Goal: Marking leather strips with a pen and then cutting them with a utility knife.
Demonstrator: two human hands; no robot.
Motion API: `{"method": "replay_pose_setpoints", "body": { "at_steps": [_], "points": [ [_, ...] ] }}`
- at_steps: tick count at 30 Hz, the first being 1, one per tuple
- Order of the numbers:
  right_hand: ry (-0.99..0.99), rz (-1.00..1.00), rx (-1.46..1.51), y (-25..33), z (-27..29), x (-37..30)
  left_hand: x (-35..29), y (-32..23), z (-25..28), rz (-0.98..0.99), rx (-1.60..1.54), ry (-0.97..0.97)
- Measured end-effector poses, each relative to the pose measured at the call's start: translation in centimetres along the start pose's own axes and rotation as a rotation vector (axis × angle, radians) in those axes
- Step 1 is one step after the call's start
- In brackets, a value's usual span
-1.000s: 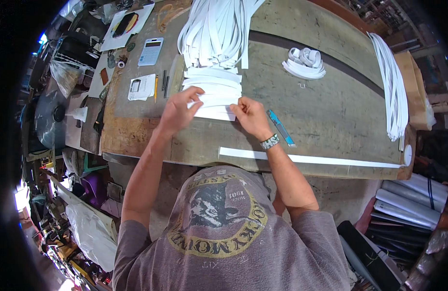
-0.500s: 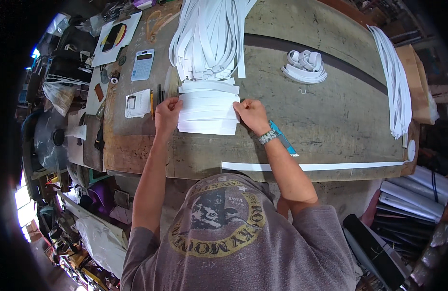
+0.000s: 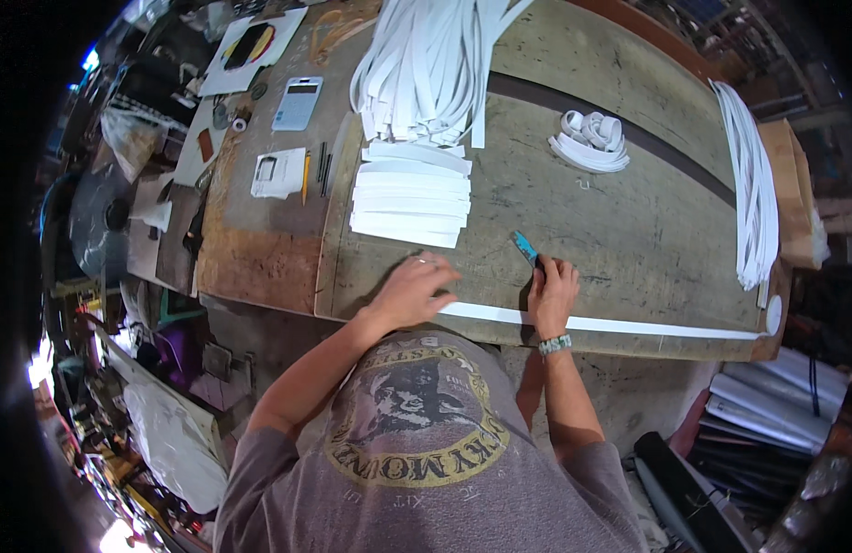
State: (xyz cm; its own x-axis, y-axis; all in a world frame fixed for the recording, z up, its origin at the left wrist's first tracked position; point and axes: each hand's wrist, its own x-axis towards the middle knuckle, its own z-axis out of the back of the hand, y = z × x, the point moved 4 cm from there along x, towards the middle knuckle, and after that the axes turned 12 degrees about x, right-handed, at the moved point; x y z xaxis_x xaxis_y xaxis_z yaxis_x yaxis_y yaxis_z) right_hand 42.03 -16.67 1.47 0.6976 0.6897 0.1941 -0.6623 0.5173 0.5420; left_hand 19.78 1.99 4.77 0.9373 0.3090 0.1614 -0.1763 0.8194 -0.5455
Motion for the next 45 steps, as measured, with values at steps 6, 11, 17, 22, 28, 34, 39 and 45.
{"method": "replay_pose_setpoints", "body": {
  "at_steps": [6,11,17,22,28,34,39,45],
  "points": [
    [0.07,0.192,0.004,1.6,0.0,5.7,-0.1,-2.4,-4.8,-0.199,0.233,0.146],
    [0.343,0.365,0.277,5.5,0.7,-1.0,-2.0,-2.0,-5.8,-0.113,0.199,-0.014],
    [0.281,0.383,0.258,7.5,-1.3,-6.6,-4.0,-1.2,-3.6,-0.027,0.185,-0.05],
    [0.299,0.45,0.288,12.6,-4.0,-6.1,-8.8,0.8,-1.6,0.017,0.26,-0.135],
    [0.278,0.455,0.29,17.6,-7.1,-7.0,-14.2,2.6,-0.2,0.075,0.296,-0.064],
    [0.27,0.456,0.272,19.4,-8.2,-7.4,-16.6,4.4,0.7,0.132,0.308,-0.035],
    [0.266,0.441,0.258,20.6,-8.3,-7.3,-17.3,5.0,1.2,0.131,0.336,-0.003],
    [0.231,0.437,0.254,20.9,-8.9,-7.3,-17.3,5.7,1.9,0.12,0.313,0.004]
  ]
}}
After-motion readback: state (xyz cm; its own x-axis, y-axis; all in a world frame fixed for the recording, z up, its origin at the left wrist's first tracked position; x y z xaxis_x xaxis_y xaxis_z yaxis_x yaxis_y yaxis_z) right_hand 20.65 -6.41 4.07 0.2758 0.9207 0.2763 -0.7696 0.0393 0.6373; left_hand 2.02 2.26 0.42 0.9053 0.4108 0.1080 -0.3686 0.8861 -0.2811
